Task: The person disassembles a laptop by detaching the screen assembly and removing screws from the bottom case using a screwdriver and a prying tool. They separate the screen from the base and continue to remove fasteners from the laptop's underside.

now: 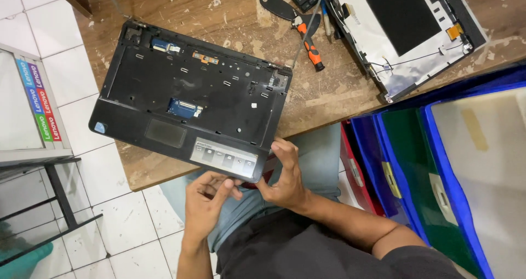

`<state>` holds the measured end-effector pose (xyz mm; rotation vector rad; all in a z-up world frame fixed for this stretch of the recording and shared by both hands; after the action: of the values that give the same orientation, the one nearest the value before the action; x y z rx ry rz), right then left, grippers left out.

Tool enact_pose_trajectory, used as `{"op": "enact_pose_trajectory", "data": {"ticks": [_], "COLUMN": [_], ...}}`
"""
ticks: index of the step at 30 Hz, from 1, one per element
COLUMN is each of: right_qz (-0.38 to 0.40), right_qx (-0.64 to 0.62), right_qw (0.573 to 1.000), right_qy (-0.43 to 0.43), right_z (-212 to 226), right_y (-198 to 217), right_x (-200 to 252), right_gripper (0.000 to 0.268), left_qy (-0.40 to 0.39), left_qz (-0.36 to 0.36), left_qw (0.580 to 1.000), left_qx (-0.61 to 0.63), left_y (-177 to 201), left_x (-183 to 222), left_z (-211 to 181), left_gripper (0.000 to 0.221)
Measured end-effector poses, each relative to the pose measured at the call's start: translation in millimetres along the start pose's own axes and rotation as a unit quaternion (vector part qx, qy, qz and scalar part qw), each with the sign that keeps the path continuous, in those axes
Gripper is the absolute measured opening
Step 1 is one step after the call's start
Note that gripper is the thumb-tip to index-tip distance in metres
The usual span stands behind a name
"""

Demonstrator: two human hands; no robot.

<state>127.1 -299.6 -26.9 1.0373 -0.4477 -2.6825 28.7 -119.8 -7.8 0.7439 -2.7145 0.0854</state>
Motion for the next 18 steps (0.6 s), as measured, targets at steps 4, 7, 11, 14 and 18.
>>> {"op": "enact_pose_trajectory", "data": {"ticks": [4, 7, 11, 14, 18], "right_qz": [0.012, 0.003, 0.046, 0.059, -0.012], "right_qx": [0.004, 0.002, -0.032, -0.102, -0.020], "right_qw": [1.000, 1.000, 0.998, 0.989, 0.985], "right_qy": [0.016, 0.026, 0.042, 0.091, 0.172], "right_z": [15, 17, 9, -1, -41], "right_y": [-1, 1, 5, 21, 58], "right_x": [-2, 5, 0, -24, -82], "right_gripper": [0.083, 0.083, 0.072, 0.049, 0.003], "left_qy": [-0.011, 0.022, 0.013, 0.013, 0.015], "left_qz": [-0.081, -0.163, -0.172, -0.187, -0.212], "left_qw": [0.997, 0.986, 0.985, 0.982, 0.976], "left_qx": [-0.015, -0.022, -0.015, 0.005, 0.039], "left_y": [-13, -8, 4, 22, 48], "left_x": [9, 15, 16, 17, 23], "left_z": [-12, -9, -6, 13, 24], "left_gripper": [0.031, 0.030, 0.024, 0.030, 0.043]}}
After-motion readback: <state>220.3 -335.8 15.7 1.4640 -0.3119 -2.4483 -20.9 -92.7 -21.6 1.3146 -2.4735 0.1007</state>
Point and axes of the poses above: each hand's wrist, its own x-axis away from the middle knuckle, its own y-axis out of the back of the hand, z = x × y, the point moved 6 cm from there along -x, towards the middle knuckle, and after that the axes turned 6 degrees about -z, right-handed, at the moved point
